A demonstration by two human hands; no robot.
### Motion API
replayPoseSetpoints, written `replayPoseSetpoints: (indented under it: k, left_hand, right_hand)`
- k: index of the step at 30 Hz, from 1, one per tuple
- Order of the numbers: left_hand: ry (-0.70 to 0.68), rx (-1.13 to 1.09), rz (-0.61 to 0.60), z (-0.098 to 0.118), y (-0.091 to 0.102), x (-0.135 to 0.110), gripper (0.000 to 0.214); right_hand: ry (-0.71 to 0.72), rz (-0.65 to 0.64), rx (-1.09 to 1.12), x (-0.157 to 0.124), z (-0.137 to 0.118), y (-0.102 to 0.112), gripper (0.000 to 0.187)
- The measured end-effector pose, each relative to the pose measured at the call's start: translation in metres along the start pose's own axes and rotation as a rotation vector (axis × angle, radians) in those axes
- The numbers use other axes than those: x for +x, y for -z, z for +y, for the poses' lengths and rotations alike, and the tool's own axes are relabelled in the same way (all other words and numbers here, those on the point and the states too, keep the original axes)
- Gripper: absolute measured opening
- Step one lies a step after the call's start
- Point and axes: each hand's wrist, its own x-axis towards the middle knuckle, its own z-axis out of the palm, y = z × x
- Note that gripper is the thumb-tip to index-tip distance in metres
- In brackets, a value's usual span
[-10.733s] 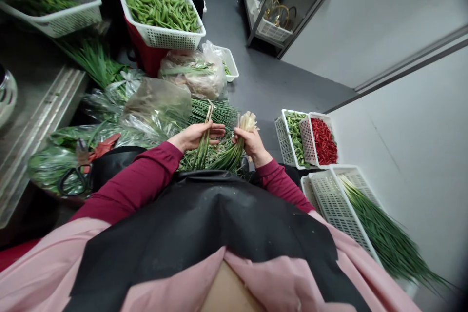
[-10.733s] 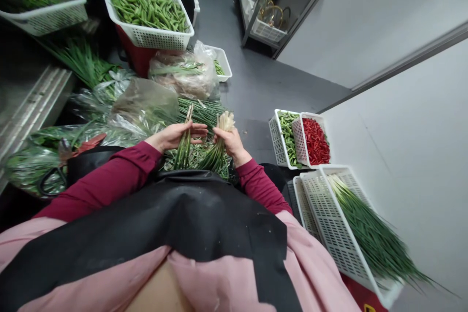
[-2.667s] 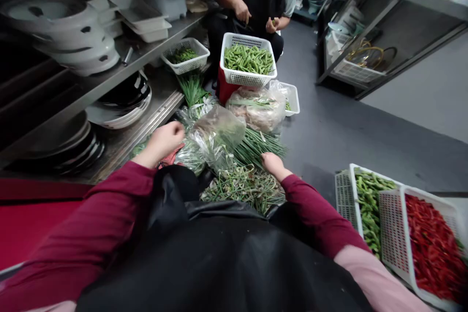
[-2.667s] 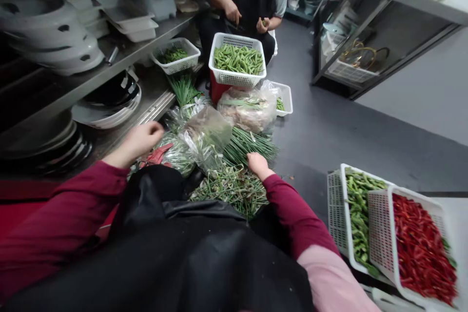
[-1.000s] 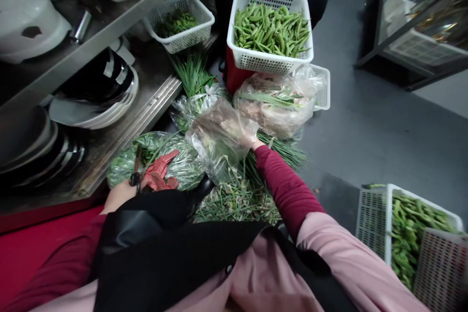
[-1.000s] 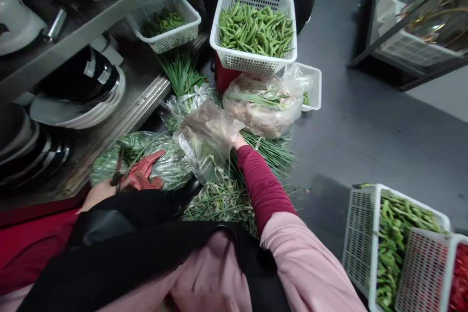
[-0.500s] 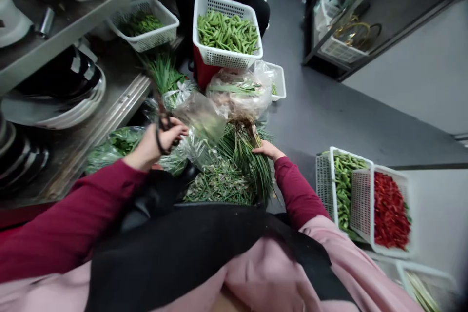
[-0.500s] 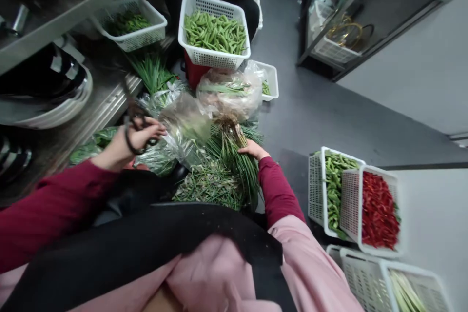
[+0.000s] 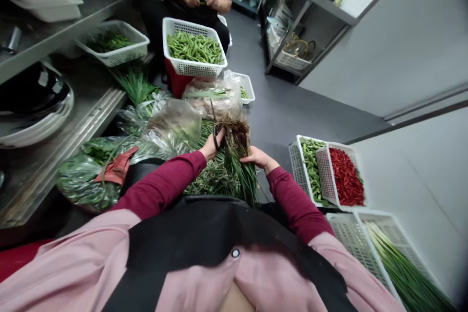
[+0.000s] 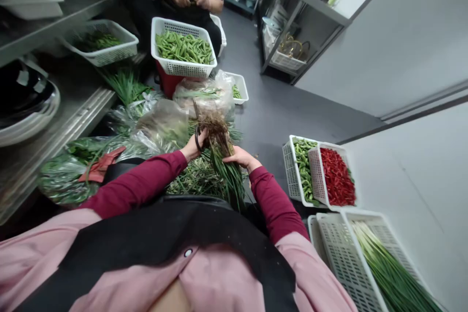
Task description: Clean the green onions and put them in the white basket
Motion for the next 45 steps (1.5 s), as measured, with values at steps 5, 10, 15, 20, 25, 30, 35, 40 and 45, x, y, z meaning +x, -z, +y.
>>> replayPoseSetpoints:
  k: [5,10,15,20,25,30,35,40,45]
  left_hand:
    - [-0.034,-0.187,-0.09,0.017,-0.016,-0.026,0.05]
    - [-0.006,-0.222,-0.023,0.022,-0.013,-0.052,0.043]
    - [0.021,-0.297,-0.001,0.026,-0.018,-0.06,0.036]
    - [0.004,-0.343,0.003,0.032,-0.024,-0.063,0.038]
    - [-0.073,-0.326,-0.012,0.041,-0.027,-0.069,0.039]
    - [-0.082,-0.231,-0.073,0.055,-0.024,-0.068,0.035]
    - [0.007,0.002,-0.127,0.062,0.013,-0.058,0.043]
    - [0.113,0.744,-0.257,0.038,0.052,-0.073,0.041]
    - [-0.027,1.162,-0.572,0.014,0.046,-0.106,0.029]
  right_hand:
    - [-0.055,-0.034,0.182,-0.011,-0.001,-0.019,0.053]
    - [-0.028,-0.033,0.346,-0.018,-0.01,-0.042,0.052]
    - [-0.037,-0.004,0.362,-0.018,-0.014,-0.067,0.05]
    - [-0.074,0.028,0.295,-0.011,-0.013,-0.083,0.051]
    - [0.086,0.087,0.251,-0.008,-0.009,-0.093,0.054]
    - [0.093,0.047,0.24,-0.016,-0.014,-0.091,0.051]
    - [0.051,-0.004,0.08,-0.035,-0.047,-0.037,0.037]
    - [-0.034,0.042,-0.163,-0.058,-0.088,0.034,0.027]
    - [-0.191,0.024,-0.343,-0.069,-0.105,0.065,0.024]
